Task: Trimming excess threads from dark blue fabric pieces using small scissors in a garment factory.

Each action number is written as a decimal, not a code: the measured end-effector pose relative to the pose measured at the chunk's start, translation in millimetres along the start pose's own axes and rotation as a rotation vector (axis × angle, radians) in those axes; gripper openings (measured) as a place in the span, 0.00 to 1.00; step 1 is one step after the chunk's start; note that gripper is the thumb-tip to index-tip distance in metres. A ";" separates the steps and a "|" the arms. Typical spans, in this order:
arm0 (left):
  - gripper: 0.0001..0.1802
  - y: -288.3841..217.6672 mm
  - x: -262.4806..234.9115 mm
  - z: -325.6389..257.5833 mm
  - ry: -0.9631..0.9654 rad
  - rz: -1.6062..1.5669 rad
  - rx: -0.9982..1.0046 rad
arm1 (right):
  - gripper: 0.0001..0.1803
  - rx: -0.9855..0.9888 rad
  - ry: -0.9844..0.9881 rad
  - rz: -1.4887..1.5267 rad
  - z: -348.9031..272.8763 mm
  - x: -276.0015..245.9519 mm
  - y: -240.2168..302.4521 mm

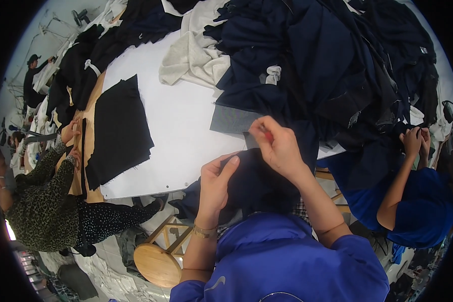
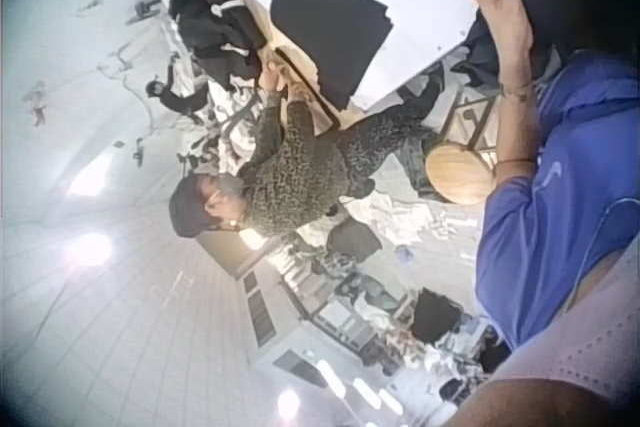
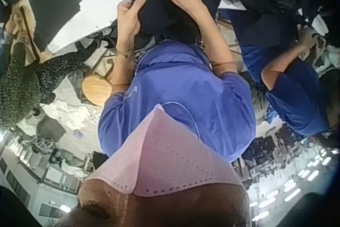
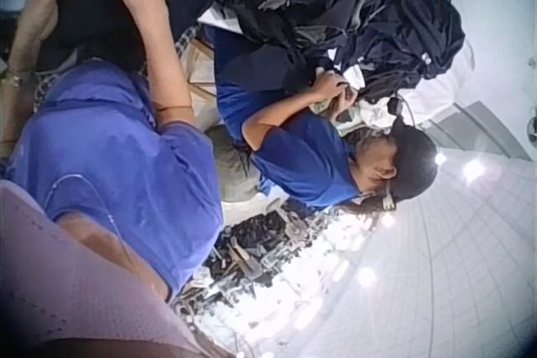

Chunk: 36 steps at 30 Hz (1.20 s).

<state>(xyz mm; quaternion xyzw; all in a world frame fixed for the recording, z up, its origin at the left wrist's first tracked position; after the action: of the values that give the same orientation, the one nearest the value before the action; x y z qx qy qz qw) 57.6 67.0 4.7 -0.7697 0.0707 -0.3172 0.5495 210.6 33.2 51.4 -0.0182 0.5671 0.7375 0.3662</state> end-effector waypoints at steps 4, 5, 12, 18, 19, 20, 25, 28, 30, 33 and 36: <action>0.14 -0.8 -1.9 0.1 -0.022 -0.048 -0.009 | 0.13 0.098 -0.014 0.155 1.2 -12.6 -1.9; 0.14 -0.7 -3.8 0.3 -0.025 -0.050 -0.010 | 0.18 0.241 0.119 0.418 -1.4 -10.6 -0.6; 0.13 0.6 -3.2 3.2 -0.038 -0.156 -0.074 | 0.24 0.646 0.494 0.976 -39.6 12.0 7.3; 0.12 3.1 0.9 1.5 -0.014 -0.253 -0.137 | 0.22 0.662 0.491 0.963 -50.2 21.6 6.5; 0.12 2.5 1.7 0.7 -0.005 -0.266 -0.145 | 0.22 0.664 0.486 0.961 -50.4 22.7 6.2; 0.12 2.3 1.7 0.4 -0.005 -0.266 -0.144 | 0.22 0.664 0.487 0.962 -50.7 23.9 5.9; 0.11 4.1 1.5 -0.5 0.031 -0.273 -0.147 | 0.22 0.653 0.472 0.986 -49.6 26.7 6.6; 0.11 9.3 -0.7 0.3 0.027 -0.250 -0.159 | 0.22 0.668 0.459 1.020 -48.3 28.9 6.3; 0.11 10.1 -0.4 -0.9 0.033 -0.262 -0.176 | 0.22 0.669 0.413 1.052 -47.2 29.2 4.9; 0.11 7.7 2.8 -0.5 -0.010 -0.248 -0.151 | 0.22 0.629 0.224 1.065 -44.3 26.5 -4.5; 0.11 3.6 2.0 -0.7 -0.053 -0.188 -0.080 | 0.11 0.360 0.041 0.639 -37.4 11.9 -4.6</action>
<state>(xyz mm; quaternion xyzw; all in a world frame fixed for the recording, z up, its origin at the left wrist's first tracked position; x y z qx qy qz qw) 59.6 64.2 2.4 -0.8023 -0.0036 -0.3438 0.4880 189.9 8.0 28.9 0.2096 0.6721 0.7026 0.1034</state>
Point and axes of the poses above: each hand's wrist, its own z-axis towards the middle knuckle, its own x-axis out of the palm, y = z × x, the point moved 6 cm from there along z, towards the middle knuckle, and after that the axes turned 3 degrees about z, right-handed, at the moved point
